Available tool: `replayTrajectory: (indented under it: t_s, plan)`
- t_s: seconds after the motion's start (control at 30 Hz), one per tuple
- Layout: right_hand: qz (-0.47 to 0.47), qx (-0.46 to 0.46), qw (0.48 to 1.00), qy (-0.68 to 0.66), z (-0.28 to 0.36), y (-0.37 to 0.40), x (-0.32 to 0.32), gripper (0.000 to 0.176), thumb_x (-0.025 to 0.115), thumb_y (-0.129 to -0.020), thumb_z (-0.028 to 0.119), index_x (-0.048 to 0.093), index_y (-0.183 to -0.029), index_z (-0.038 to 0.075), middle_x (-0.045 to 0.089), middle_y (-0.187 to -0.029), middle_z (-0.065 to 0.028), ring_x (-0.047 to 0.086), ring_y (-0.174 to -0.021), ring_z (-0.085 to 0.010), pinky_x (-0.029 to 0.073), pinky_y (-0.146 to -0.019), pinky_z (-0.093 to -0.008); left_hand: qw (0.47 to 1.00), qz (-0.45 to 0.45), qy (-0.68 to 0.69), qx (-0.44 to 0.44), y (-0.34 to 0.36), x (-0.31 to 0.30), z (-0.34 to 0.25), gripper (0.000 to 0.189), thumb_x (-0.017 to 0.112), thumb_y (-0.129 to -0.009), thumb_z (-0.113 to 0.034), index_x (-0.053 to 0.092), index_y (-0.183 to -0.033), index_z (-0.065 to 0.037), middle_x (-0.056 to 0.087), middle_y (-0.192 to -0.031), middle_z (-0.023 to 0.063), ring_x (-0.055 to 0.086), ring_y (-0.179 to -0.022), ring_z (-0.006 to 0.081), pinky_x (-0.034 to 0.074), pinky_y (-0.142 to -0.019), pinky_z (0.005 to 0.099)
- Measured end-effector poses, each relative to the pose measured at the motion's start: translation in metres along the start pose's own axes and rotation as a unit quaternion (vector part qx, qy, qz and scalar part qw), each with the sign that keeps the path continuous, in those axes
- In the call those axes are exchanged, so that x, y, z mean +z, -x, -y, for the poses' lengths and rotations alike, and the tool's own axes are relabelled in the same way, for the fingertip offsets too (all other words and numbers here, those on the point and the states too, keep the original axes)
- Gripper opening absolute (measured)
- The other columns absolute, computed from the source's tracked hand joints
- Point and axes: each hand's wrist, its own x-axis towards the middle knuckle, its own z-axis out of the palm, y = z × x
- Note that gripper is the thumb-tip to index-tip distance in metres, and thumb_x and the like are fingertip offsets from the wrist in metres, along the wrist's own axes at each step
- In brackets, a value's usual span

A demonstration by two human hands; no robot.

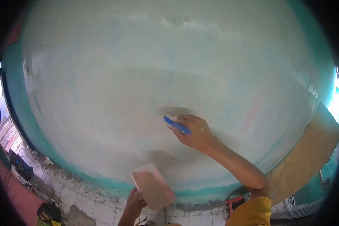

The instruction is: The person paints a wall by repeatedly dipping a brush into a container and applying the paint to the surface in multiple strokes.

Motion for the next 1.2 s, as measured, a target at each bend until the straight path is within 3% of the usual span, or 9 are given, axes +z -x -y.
replayTrajectory:
  t_s: [0.03,0.1,0.13,0.2,0.33,0.53,0.67,0.83,1.2]
  plan:
    - [0.007,0.005,1.000,-0.009,0.013,0.013,0.001,0.034,0.071,-0.083,0.013,0.064,-0.115,0.008,0.069,-0.101,-0.0085,0.066,-0.075,-0.0199,0.053,-0.063,-0.0286,1.000,0.002,-0.002,0.022,0.000,0.001,-0.002,0.066,0.065,-0.088,-0.032,0.032,-0.139,-0.005,0.058,-0.112,0.0119,0.062,-0.096,0.0257,0.054,-0.073,0.0403]
    - [0.008,0.272,0.926,-0.262,0.046,0.038,-0.002,0.032,0.069,-0.089,0.015,0.062,-0.118,0.004,0.069,-0.094,-0.0068,0.060,-0.065,-0.0106,0.049,-0.058,-0.0223,0.998,-0.001,-0.002,0.064,-0.002,0.005,-0.003,0.067,0.065,-0.088,-0.032,0.032,-0.140,-0.007,0.058,-0.115,0.0118,0.062,-0.096,0.0240,0.053,-0.074,0.0382]
    - [0.019,0.280,0.920,-0.272,0.058,0.050,-0.001,0.032,0.069,-0.089,0.015,0.062,-0.118,0.004,0.069,-0.094,-0.0068,0.060,-0.065,-0.0106,0.049,-0.058,-0.0223,0.997,-0.009,-0.002,0.082,-0.001,0.008,-0.006,0.066,0.065,-0.089,-0.033,0.032,-0.140,-0.007,0.058,-0.117,0.0118,0.062,-0.096,0.0234,0.053,-0.075,0.0371]
    - [-0.048,0.392,0.795,-0.460,0.082,0.072,0.001,0.032,0.066,-0.092,0.014,0.061,-0.120,-0.001,0.066,-0.089,-0.0035,0.055,-0.067,-0.0044,0.044,-0.056,-0.0195,0.991,0.008,0.006,0.136,0.005,0.023,-0.016,0.066,0.064,-0.091,-0.034,0.030,-0.142,-0.008,0.057,-0.120,0.0114,0.061,-0.102,0.0226,0.052,-0.080,0.0370]
    - [-0.089,0.447,0.723,-0.519,0.118,0.114,-0.002,0.033,0.066,-0.092,0.014,0.060,-0.119,-0.003,0.063,-0.086,-0.0022,0.053,-0.067,-0.0050,0.043,-0.055,-0.0206,0.983,0.009,-0.005,0.182,0.017,0.044,-0.021,0.064,0.060,-0.095,-0.033,0.027,-0.143,-0.008,0.053,-0.126,0.0118,0.058,-0.110,0.0198,0.052,-0.085,0.0385]
    - [-0.144,0.458,0.777,-0.407,0.158,0.169,-0.004,0.014,0.065,-0.092,0.010,0.064,-0.099,-0.003,0.060,-0.077,0.0008,0.050,-0.065,-0.0045,0.040,-0.055,-0.0207,0.974,0.027,-0.028,0.223,0.042,0.063,0.001,0.065,0.059,-0.095,-0.027,0.023,-0.145,-0.005,0.049,-0.132,0.0140,0.056,-0.116,0.0222,0.053,-0.089,0.0373]
    - [-0.089,0.482,0.777,-0.395,0.173,0.191,-0.004,0.010,0.066,-0.089,0.007,0.063,-0.088,-0.002,0.059,-0.073,0.0006,0.051,-0.064,-0.0052,0.041,-0.055,-0.0227,0.971,0.043,-0.020,0.235,0.052,0.055,0.027,0.068,0.061,-0.094,-0.013,0.019,-0.146,-0.002,0.046,-0.135,0.0147,0.048,-0.123,0.0212,0.046,-0.098,0.0363]
    - [-0.030,0.418,0.884,-0.207,0.188,0.201,-0.002,0.019,0.072,-0.079,0.015,0.066,-0.084,-0.002,0.059,-0.060,-0.0071,0.058,-0.051,-0.0151,0.044,-0.049,-0.0302,0.969,0.030,-0.025,0.245,0.078,0.064,0.040,0.069,0.060,-0.093,-0.007,0.017,-0.147,-0.002,0.043,-0.135,0.0152,0.048,-0.123,0.0215,0.046,-0.098,0.0356]
    - [-0.132,0.488,0.810,-0.297,0.201,0.204,0.008,0.016,0.072,-0.077,0.015,0.067,-0.085,0.002,0.059,-0.061,-0.0068,0.055,-0.050,-0.0170,0.043,-0.050,-0.0305,0.954,0.004,-0.047,0.295,0.089,0.057,0.034,0.070,0.060,-0.093,-0.010,0.017,-0.147,-0.001,0.044,-0.135,0.0145,0.047,-0.124,0.0228,0.046,-0.098,0.0382]
